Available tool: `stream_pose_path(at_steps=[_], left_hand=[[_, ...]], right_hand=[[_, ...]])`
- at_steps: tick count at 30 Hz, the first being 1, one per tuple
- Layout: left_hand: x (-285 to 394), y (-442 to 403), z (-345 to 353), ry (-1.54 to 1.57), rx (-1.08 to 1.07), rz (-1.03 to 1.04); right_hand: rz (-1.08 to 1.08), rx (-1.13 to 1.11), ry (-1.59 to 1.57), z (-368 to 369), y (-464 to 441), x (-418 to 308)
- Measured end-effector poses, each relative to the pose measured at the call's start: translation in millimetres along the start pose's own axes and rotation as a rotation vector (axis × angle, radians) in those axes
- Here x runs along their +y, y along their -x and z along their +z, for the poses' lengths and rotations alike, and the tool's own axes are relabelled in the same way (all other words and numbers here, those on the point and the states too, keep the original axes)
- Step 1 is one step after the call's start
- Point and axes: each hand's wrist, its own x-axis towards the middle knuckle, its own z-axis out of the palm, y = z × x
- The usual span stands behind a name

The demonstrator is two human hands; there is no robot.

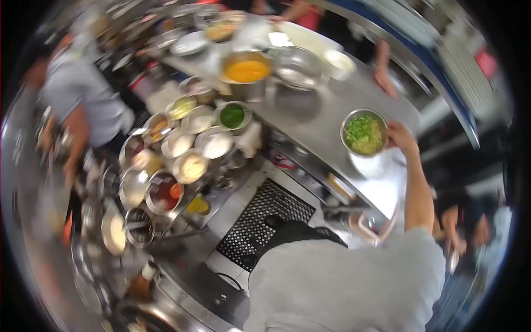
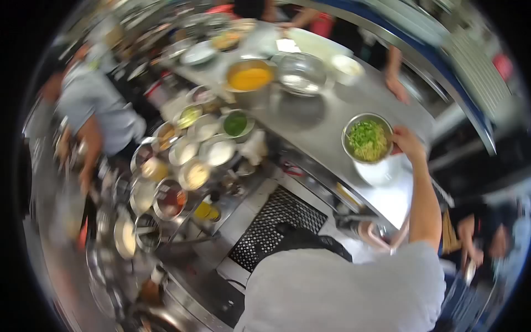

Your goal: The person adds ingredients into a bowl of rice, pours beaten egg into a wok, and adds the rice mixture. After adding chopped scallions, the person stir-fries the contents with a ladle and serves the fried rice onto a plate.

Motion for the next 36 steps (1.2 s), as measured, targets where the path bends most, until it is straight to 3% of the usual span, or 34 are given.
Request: stream_pose_path(at_steps=[2, 3, 4, 5, 7, 8, 11, 12, 13, 15, 17, 23, 25, 26, 27, 29, 30, 31, 32, 33, 34, 35, 36], left_hand=[[8.6, 1.8, -55.7, 0.098, 0.000, 0.007], [7.0, -8.7, -96.8, 0.169, -0.042, 0.025], [8.8, 71.0, -12.7, 0.164, 0.155, 0.027], [-2.8, 10.7, -89.3, 0.352, -0.335, -0.118], [5.0, 62.9, -29.5, 0.315, 0.042, -0.076], [8.5, 64.9, -27.6, 0.402, 0.262, -0.226], [3.8, 60.8, -25.2, 0.364, 0.114, -0.141], [2.2, 62.9, -24.5, 0.356, 0.121, -0.143], [1.9, 64.1, -24.6, 0.339, 0.116, -0.157], [2.9, 68.0, -14.9, 0.352, 0.144, -0.118], [0.8, 65.3, -14.2, 0.347, 0.164, -0.152], [3.9, 64.2, -14.1, 0.381, 0.209, -0.196], [8.5, 67.2, -13.3, 0.389, 0.187, -0.216], [9.1, 68.5, -11.6, 0.410, 0.220, -0.196], [-1.0, 63.4, -19.4, 0.380, 0.285, -0.190], [-21.0, 46.2, -46.0, 0.541, 0.117, -0.218], [-4.4, 57.6, -34.8, 0.592, 0.081, -0.245], [-13.2, 46.8, -55.6, 0.510, 0.032, -0.242], [6.4, 62.1, -30.8, 0.437, 0.125, -0.244], [10.2, 62.1, -33.7, 0.494, 0.026, -0.269], [5.1, 52.3, -46.6, 0.503, 0.086, -0.268], [-0.1, 37.8, -59.6, 0.437, 0.056, -0.271], [8.1, 46.2, -55.8, 0.422, 0.042, -0.238]], right_hand=[[-0.232, -0.153, 0.044, 70.0, 0.0, -56.8], [-0.374, -0.320, -0.094, 129.6, 14.6, -93.5], [-0.424, -0.507, -0.249, 194.4, 46.2, -141.4], [-0.489, -0.630, -0.415, 263.5, 92.2, -185.3], [-0.659, -0.972, -0.531, 390.0, 179.7, -243.7], [-0.761, -1.123, -0.531, 442.8, 232.7, -269.0], [-1.096, -1.453, -0.456, 547.5, 415.2, -323.4], [-1.547, -1.290, -0.377, 587.1, 463.3, -331.0], [-1.869, -1.124, -0.555, 591.6, 529.8, -333.3], [-2.244, -1.113, -0.529, 638.0, 602.6, -320.8], [-2.415, -1.028, -0.127, 676.6, 654.2, -296.5], [-2.480, -0.968, -0.239, 764.1, 704.1, -275.6], [-2.690, -0.735, 0.234, 789.9, 690.1, -268.6], [-2.682, -0.843, 0.075, 798.7, 681.6, -266.8], [-2.619, -0.979, 0.219, 790.9, 682.1, -272.9], [-2.495, -0.974, 0.331, 784.7, 671.4, -286.3], [-2.379, -1.104, 0.011, 788.2, 658.6, -297.1], [-2.304, -0.980, 0.013, 789.7, 649.7, -305.9], [-2.120, -1.059, 0.087, 773.2, 634.0, -323.4], [-2.083, -0.925, -0.009, 762.3, 612.0, -331.7], [-1.961, -0.946, 0.043, 742.6, 581.1, -342.0], [-1.750, -1.080, -0.153, 713.7, 537.8, -344.9], [-1.276, -1.420, -0.120, 645.7, 488.3, -346.8]])
